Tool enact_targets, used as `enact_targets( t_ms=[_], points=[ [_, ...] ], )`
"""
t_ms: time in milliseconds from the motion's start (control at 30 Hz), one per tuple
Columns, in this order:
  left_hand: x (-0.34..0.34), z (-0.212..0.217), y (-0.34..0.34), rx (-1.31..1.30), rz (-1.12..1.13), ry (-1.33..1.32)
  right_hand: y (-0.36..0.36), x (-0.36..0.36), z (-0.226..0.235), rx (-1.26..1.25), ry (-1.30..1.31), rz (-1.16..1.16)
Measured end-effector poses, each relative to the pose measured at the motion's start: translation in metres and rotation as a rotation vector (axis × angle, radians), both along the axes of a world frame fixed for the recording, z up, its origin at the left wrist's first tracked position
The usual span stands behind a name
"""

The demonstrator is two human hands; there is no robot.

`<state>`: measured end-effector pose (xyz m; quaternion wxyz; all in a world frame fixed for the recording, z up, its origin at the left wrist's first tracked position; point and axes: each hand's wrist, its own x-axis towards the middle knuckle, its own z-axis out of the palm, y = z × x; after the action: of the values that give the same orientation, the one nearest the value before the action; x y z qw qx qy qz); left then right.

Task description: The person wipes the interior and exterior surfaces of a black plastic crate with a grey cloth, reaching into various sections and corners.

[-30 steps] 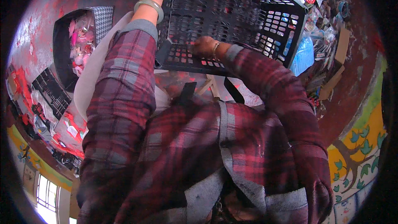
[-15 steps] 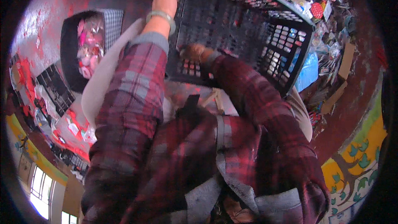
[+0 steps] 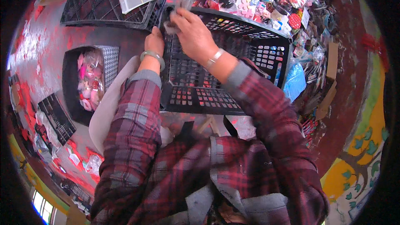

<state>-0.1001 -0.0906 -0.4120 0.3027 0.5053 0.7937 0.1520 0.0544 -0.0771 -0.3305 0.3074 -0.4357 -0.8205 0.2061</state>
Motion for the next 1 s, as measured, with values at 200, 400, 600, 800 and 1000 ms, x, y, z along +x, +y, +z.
enact_targets(
  t_ms=[200,400,600,800,1000],
  points=[
    [0.003,0.004,0.003,-0.073,0.286,-0.126,0.038,-0.022,-0.047,0.288,-0.441,-0.198],
    [-0.003,-0.010,0.006,-0.055,0.271,-0.142,0.039,0.069,-0.052,0.039,-0.587,-0.361],
    [-0.001,-0.008,0.007,-0.085,0.261,-0.181,0.021,0.278,-0.029,-0.061,-0.825,-0.561],
    [0.006,0.005,0.006,-0.041,0.177,-0.112,0.005,0.273,0.008,0.033,-0.702,-0.792],
    [0.005,0.002,0.002,0.030,0.069,-0.027,-0.021,0.143,-0.066,-0.695,0.876,-0.752]
  ],
)
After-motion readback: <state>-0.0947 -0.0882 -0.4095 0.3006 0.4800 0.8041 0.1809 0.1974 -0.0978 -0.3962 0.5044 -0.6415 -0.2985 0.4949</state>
